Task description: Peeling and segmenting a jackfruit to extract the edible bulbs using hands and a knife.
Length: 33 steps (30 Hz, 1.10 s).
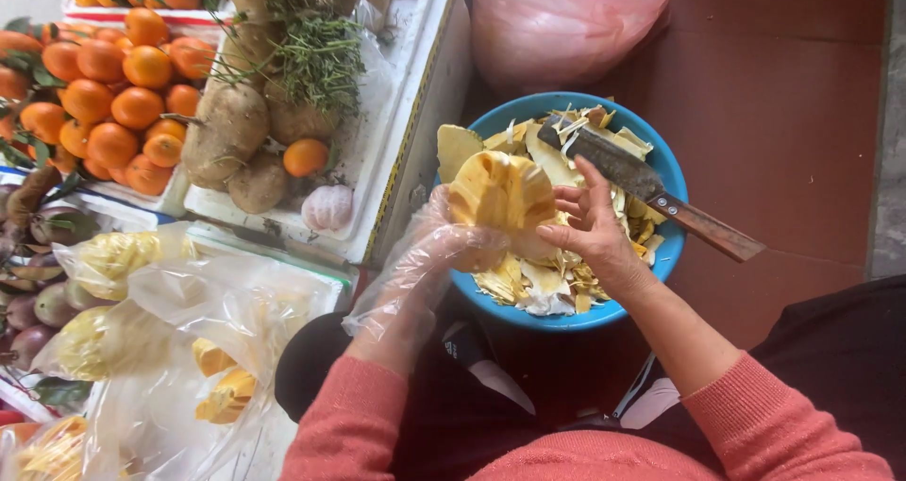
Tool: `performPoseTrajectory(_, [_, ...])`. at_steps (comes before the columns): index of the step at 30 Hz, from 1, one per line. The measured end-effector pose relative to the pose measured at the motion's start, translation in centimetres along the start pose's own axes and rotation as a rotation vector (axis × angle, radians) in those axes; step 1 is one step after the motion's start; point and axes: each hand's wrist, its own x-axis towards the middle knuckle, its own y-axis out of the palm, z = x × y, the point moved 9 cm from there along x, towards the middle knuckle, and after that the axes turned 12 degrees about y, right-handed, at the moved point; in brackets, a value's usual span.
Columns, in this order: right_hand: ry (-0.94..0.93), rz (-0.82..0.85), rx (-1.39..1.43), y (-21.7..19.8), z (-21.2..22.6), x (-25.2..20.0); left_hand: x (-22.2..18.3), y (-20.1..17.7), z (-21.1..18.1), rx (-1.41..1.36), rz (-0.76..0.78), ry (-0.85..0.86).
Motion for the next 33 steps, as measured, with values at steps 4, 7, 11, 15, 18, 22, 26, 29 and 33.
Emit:
performPoseTrajectory(4, [-0.056, -0.055, -0.146, -0.4, 1.0, 0.0, -2.4, 1.9, 1.7, 0.085, -0.184, -0.097])
performPoseTrajectory(7, [-0.03, -0.07, -0.358, -1.4, -0.2, 0.6, -3.9, 2.7, 3.8, 0.116, -0.273, -0.255])
performPoseTrajectory(11, [0.109, -0.039, -0.084, -3.3, -2.9, 2.5, -2.5, 2.9, 6.7, -0.387, -0.27, -0.117])
performPoseTrajectory(15, [0.145, -0.016, -0.492, -3.3, -5.3, 3.7, -2.4, 3.8, 9.5, -0.519, -0.218, -0.18])
performPoseTrajectory(18, [0.041, -0.074, -0.415, -3.3, -4.4, 3.0, -2.7, 3.8, 10.8, -0.566, -0.239, -0.242])
performPoseTrajectory(22, [0.053, -0.117, -0.367, -6.9, -8.8, 4.5, -1.9, 3.6, 8.9, -0.719, -0.311, -0.141])
performPoseTrajectory(26, [0.104, -0.245, -0.212, -10.4, -11.1, 6.0, 0.1, 1.9, 12.8, -0.75, -0.27, -0.116])
performPoseTrajectory(29, [0.141, -0.31, -0.305, -11.9, -11.0, 8.4, 0.8, 1.9, 12.2, -0.788, -0.277, -0.077])
performPoseTrajectory(33, [0.214, -0.348, -0.298, -11.9, -10.3, 8.9, 0.4, 1.9, 10.5, -0.884, -0.314, -0.066])
